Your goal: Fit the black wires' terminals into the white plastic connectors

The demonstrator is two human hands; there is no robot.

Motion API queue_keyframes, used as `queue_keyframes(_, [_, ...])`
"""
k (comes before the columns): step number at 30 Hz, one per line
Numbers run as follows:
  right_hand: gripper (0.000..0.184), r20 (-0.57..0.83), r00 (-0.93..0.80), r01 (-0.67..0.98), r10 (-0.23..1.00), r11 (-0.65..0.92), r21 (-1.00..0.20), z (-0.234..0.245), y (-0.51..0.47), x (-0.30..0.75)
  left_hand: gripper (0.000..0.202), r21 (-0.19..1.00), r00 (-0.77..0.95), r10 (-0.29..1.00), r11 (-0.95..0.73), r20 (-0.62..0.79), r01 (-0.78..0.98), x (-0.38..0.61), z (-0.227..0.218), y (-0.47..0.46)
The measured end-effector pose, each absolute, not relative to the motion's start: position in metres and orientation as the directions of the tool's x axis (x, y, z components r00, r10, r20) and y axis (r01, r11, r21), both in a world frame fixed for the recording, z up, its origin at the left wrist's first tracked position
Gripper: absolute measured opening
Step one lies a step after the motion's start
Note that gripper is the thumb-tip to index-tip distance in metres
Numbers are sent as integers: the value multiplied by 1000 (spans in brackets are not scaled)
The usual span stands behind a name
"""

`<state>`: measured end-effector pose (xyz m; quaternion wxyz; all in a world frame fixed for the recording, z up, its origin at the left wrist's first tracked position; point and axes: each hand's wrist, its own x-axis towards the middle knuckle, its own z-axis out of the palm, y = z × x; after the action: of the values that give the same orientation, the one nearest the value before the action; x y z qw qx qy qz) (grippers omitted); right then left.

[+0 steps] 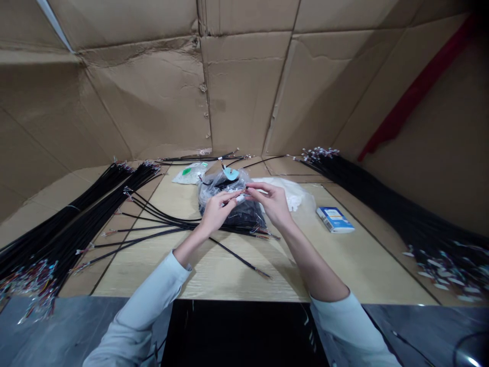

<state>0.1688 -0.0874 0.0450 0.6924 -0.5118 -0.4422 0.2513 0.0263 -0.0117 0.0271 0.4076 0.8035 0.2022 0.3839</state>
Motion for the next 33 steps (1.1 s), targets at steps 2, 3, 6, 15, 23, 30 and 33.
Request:
queue_keyframes(2, [24,321,461,3,827,361,-933,47,-89,167,33,869,594,696,-495,404,-11,27,26,-12])
queue_keyframes(3, [25,310,454,-32,836,363,-931,47,-89,166,36,892,588,716,-451,376,-22,27,26,-12])
queue_keyframes(6, [26,291,448,-77,845,361,-929,50,-92,163,39,925,587,742,-377,324,-34,27,26,-10])
queue_keyframes(15, [28,274,429,-85,860,341,-936,54,-95,160,28,676,657,518,-736,547,17,24,33,-13])
queue_keyframes(23, [26,311,449,29,838,334,-942,51,-94,161,22,544,576,488,-834,656,88,23,33,-16])
queue_keyframes(30, [21,414,437,268,798,324,-907,46,-94,154,21,584,586,566,-790,579,186,21,36,-17])
queue_keyframes(33, [24,409,483,260,774,319,-911,42,-93,147,21,593,602,567,-784,562,185,21,36,-18])
